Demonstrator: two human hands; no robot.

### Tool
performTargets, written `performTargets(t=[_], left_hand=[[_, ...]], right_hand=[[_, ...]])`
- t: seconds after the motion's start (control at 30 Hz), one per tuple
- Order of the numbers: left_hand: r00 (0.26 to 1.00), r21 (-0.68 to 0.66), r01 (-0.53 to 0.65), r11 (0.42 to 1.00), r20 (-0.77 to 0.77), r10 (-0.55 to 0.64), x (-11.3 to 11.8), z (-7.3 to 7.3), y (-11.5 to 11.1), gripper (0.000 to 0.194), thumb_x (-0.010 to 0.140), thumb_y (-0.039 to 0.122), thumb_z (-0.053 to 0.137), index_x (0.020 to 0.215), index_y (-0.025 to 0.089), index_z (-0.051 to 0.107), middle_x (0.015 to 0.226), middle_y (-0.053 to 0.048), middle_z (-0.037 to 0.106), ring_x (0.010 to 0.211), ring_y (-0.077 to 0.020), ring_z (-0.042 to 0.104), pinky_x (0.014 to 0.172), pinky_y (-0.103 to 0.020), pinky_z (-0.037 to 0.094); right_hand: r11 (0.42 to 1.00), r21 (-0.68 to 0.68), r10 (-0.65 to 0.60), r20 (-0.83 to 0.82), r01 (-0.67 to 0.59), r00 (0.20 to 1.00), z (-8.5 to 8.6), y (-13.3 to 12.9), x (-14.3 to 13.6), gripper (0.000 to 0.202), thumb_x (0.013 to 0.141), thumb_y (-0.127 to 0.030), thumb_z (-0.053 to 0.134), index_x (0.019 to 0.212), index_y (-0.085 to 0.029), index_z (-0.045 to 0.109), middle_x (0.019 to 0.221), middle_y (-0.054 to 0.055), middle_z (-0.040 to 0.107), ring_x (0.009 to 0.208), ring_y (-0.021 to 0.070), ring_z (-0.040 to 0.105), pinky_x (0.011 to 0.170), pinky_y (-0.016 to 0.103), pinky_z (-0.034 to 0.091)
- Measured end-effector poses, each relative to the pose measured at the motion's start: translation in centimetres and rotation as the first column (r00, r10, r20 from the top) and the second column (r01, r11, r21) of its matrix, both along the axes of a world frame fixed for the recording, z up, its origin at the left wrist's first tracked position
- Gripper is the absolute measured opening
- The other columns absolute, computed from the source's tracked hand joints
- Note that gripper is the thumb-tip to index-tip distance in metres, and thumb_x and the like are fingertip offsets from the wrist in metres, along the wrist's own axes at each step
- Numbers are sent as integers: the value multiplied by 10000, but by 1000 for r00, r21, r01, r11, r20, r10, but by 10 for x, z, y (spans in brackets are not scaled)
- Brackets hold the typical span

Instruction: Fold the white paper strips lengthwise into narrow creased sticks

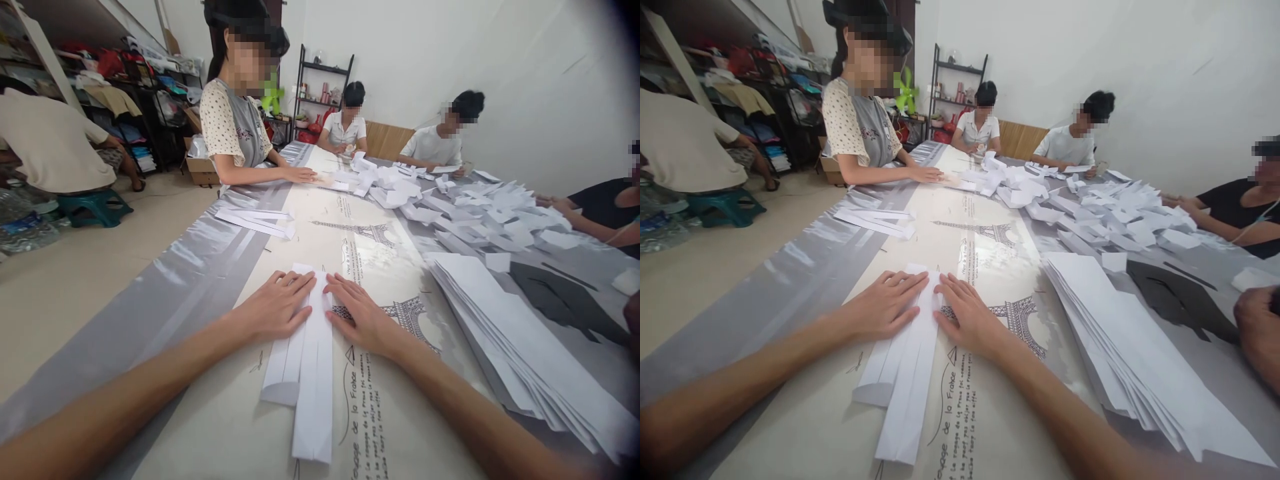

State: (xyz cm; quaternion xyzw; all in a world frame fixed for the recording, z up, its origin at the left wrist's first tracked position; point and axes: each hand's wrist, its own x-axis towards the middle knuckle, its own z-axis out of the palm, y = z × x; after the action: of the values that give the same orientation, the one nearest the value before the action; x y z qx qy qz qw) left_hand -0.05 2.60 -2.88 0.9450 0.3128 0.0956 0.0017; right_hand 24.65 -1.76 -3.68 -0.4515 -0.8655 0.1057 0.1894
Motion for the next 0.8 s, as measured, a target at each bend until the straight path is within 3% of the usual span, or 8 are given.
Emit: performTargets(t=[0.23, 0.47, 0.57, 0.7, 0.8], left_hand=[[1000, 48, -23, 999, 21, 22, 10, 1, -4, 582, 1064, 488, 259, 1485, 129, 440, 1537, -184, 474, 1299, -364, 498, 1027, -499, 355], [998, 104, -25, 994, -60, 32, 16, -4, -6, 595, 1070, 446, 246, 1483, 59, 433, 1568, -226, 419, 1387, -376, 446, 1103, -517, 307], [996, 60, -24, 998, -86, 29, 16, -6, -3, 661, 1071, 484, 233, 1518, 16, 371, 1595, -250, 360, 1459, -386, 361, 1159, -541, 241], [998, -75, -40, 996, -51, 36, 12, -8, -3, 700, 1070, 553, 197, 1585, 83, 253, 1645, -204, 281, 1517, -326, 284, 1206, -528, 177], [998, -141, -57, 988, 5, 58, 9, -9, -2, 646, 1081, 515, 183, 1606, 140, 208, 1669, -145, 252, 1531, -282, 256, 1220, -503, 169]], right_hand=[[1000, -8, -17, 44, 18, 999, -2, 0, 1, 378, 1040, -374, 428, 1383, -219, 462, 1653, 138, 311, 1565, 291, 165, 1229, 557, 299], [998, 61, -7, 161, -3, 987, 8, 1, 0, 415, 1049, -397, 420, 1426, -226, 444, 1611, 144, 377, 1524, 327, 281, 1214, 552, 323], [997, 75, -1, 156, -11, 988, 10, -1, -1, 386, 1050, -392, 420, 1402, -237, 459, 1599, 144, 389, 1514, 329, 301, 1196, 561, 348], [994, 111, -33, 86, 23, 996, 7, -5, -2, 308, 1045, -376, 448, 1292, -217, 539, 1617, 148, 345, 1499, 324, 321, 1183, 541, 373], [991, 135, -16, 16, 14, 1000, 3, -6, -3, 266, 1028, -311, 488, 1267, -222, 560, 1509, 132, 495, 1410, 293, 449, 1147, 532, 420]])
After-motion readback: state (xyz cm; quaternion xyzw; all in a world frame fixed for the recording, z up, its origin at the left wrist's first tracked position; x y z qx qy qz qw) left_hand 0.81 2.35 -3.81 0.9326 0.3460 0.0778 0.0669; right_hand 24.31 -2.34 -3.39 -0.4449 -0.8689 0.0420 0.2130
